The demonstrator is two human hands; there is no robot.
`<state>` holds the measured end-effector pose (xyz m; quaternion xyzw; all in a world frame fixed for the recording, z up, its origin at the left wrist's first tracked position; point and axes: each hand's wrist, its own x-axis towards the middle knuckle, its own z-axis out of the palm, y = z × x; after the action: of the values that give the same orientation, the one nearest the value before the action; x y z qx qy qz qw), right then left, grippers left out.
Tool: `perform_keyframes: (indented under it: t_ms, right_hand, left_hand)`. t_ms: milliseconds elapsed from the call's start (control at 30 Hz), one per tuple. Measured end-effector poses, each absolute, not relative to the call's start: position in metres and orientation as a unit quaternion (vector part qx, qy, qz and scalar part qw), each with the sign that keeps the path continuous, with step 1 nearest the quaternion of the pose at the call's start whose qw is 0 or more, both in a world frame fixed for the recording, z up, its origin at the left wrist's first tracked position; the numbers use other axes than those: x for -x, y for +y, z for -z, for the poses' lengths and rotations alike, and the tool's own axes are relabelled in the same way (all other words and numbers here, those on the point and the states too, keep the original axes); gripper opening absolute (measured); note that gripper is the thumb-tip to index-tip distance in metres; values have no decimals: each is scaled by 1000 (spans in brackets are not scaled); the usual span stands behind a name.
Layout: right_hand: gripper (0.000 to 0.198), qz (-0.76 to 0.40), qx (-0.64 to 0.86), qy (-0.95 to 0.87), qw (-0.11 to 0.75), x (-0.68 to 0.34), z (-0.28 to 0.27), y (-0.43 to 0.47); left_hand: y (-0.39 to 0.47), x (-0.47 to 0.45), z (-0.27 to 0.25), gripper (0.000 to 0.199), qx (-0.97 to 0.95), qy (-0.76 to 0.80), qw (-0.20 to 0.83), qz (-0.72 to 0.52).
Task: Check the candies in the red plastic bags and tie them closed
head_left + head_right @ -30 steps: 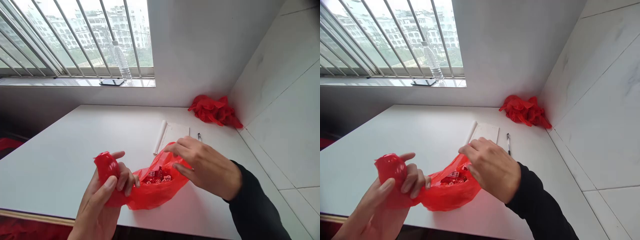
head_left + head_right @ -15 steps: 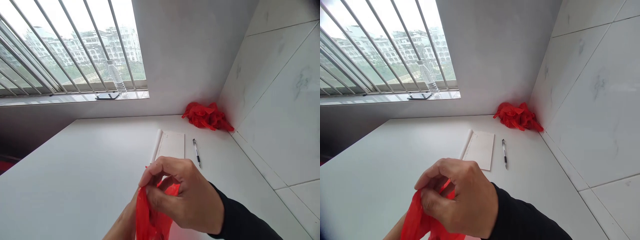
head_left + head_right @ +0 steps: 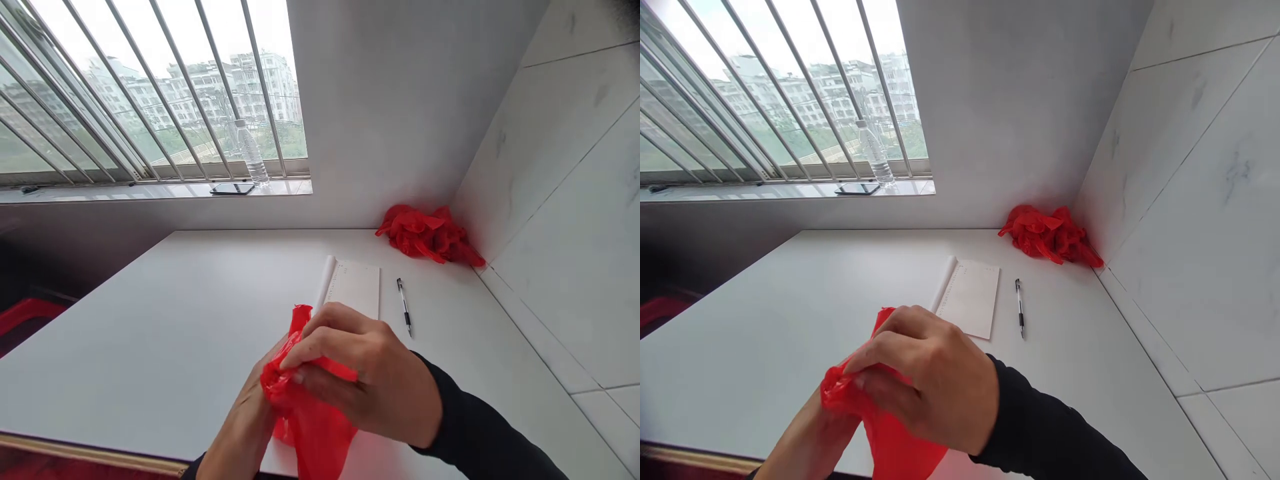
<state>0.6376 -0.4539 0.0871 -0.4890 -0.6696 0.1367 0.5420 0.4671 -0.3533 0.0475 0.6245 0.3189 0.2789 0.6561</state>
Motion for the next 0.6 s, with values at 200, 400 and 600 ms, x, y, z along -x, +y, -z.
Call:
perform_keyframes:
  t_ms: [200,400,600]
  right_hand:
    - [14,-124,510,-653,546,-642,-92,-455]
    - [30,-165,562,-625,516,-650,-87,-448]
    - [12,-160,564,-610,533,-649,-80,-439]
  left_hand:
    - [-376,-482,-79,20,-701,261,642,-168]
    - [-374,-493,-82,40,-652,274,690,-158]
    - [-369,-492,-86,41,-595,293,733,-150]
